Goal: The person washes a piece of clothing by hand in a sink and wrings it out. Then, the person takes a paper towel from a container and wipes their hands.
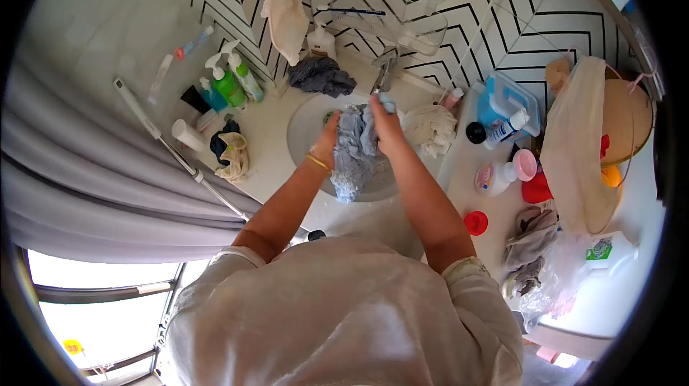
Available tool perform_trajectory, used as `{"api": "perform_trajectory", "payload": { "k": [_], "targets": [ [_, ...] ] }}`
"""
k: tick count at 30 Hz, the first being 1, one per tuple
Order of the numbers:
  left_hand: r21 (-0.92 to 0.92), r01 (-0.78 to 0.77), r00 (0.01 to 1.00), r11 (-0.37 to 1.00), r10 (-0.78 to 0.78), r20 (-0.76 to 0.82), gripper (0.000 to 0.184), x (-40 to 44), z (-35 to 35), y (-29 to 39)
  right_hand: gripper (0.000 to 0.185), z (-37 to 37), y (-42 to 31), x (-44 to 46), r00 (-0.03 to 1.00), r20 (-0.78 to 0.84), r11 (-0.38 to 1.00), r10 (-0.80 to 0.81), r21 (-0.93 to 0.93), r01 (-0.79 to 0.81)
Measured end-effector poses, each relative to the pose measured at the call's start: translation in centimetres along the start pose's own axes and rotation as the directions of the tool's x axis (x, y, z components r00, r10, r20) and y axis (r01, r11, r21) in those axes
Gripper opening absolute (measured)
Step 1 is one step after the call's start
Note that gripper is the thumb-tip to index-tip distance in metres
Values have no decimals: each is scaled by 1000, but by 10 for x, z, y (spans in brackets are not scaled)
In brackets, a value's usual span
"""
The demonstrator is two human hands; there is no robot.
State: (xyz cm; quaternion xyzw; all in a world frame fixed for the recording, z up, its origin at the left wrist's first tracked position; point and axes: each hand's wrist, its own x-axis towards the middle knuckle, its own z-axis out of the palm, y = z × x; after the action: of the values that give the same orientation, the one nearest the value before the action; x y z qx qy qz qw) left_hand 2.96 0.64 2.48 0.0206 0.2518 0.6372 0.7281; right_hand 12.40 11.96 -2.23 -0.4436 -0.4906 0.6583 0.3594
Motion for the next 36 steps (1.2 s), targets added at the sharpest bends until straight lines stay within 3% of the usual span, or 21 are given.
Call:
{"api": "perform_trajectory", "payload": {
  "k": [2, 3, 6, 9, 11, 12, 13, 14, 15, 16, 18, 19, 22, 23, 25, 27, 30, 31, 33, 34, 36],
  "targets": [
    [-23, -7, 998, 1000, 8, 55, 36, -3, -8, 5, 58, -18, -25, -16, 919, 233, 833, 319, 394, -389],
    [-31, -6, 996, 1000, 9, 85, 35, -3, -11, 7, 57, -28, -18, -10, 886, 213, 830, 413, 312, -462],
    [140, -220, 968, 965, 234, -87, 35, 4, -33, 5, 50, -45, 8, -7, 825, 422, 669, 377, 492, -558],
    [105, -209, 972, 972, 219, -89, 35, 18, -58, 5, 39, -35, -3, -24, 882, 375, 621, 285, 629, -467],
    [-42, -186, 978, 982, 181, -102, 36, 13, -50, 3, 29, -9, -19, -53, 983, 175, 962, 51, 257, -95],
    [-116, -169, 982, 979, 157, -106, 36, 11, -45, 0, 24, 5, -25, -70, 987, 119, 995, -104, 13, 104],
    [243, -345, 937, 906, 349, 29, 36, 34, -76, -8, 24, 17, -25, -84, 933, 136, 900, -334, -247, 359],
    [535, -509, 855, 675, 468, 224, 36, 73, -134, -19, 24, 29, -24, -98, 821, 215, 678, -528, -475, 561],
    [580, -522, 844, 626, 476, 246, 37, 82, -144, -24, 23, 34, -23, -105, 670, 344, 361, -658, -637, 681],
    [622, -533, 833, 574, 484, 268, 38, 89, -153, -28, 25, 33, -19, -94, 687, 291, 368, -666, -673, 642],
    [265, -290, 947, 920, 315, -56, 40, 57, -88, -33, 27, 34, -11, -54, 711, 189, 383, -678, -734, 561],
    [194, -79, 954, 978, 131, -270, 43, 41, -43, -24, 23, 37, -21, -45, 702, 34, 447, -711, -749, 489],
    [109, -148, 982, 983, 159, -101, 47, 38, -42, -25, 24, 34, -36, -26, 923, -116, 780, -367, -579, 238],
    [92, -149, 981, 985, 159, -110, 46, 35, -39, -19, 27, 36, -20, -32, 851, -66, 746, -521, -519, 417],
    [47, -148, 979, 988, 153, -138, 44, 25, -36, -7, 28, 51, -24, -86, 714, 141, 470, -686, -662, 583],
    [312, -268, 941, 911, 317, -116, 43, 33, -45, -10, 29, 53, -23, -96, 671, 209, 367, -712, -703, 609],
    [648, -377, 856, 661, 516, -28, 42, 47, -69, -29, 32, 37, -12, -46, 787, 70, 523, -613, -711, 470],
    [739, -394, 824, 546, 567, 21, 43, 51, -74, -34, 34, 30, -20, -30, 889, -10, 674, -459, -655, 341],
    [458, -272, 893, 846, 400, -208, 42, 19, -5, -15, 37, 22, -41, -24, 910, 37, 767, -413, -524, 370],
    [308, -252, 942, 917, 306, -139, 41, 14, 3, -6, 39, 19, -51, -23, 919, 74, 805, -387, -459, 376],
    [3, -161, 986, 987, 161, 50, 39, 0, 0, 14, 46, 4, -67, -18, 937, 129, 933, -324, -122, 339]
  ]
}}
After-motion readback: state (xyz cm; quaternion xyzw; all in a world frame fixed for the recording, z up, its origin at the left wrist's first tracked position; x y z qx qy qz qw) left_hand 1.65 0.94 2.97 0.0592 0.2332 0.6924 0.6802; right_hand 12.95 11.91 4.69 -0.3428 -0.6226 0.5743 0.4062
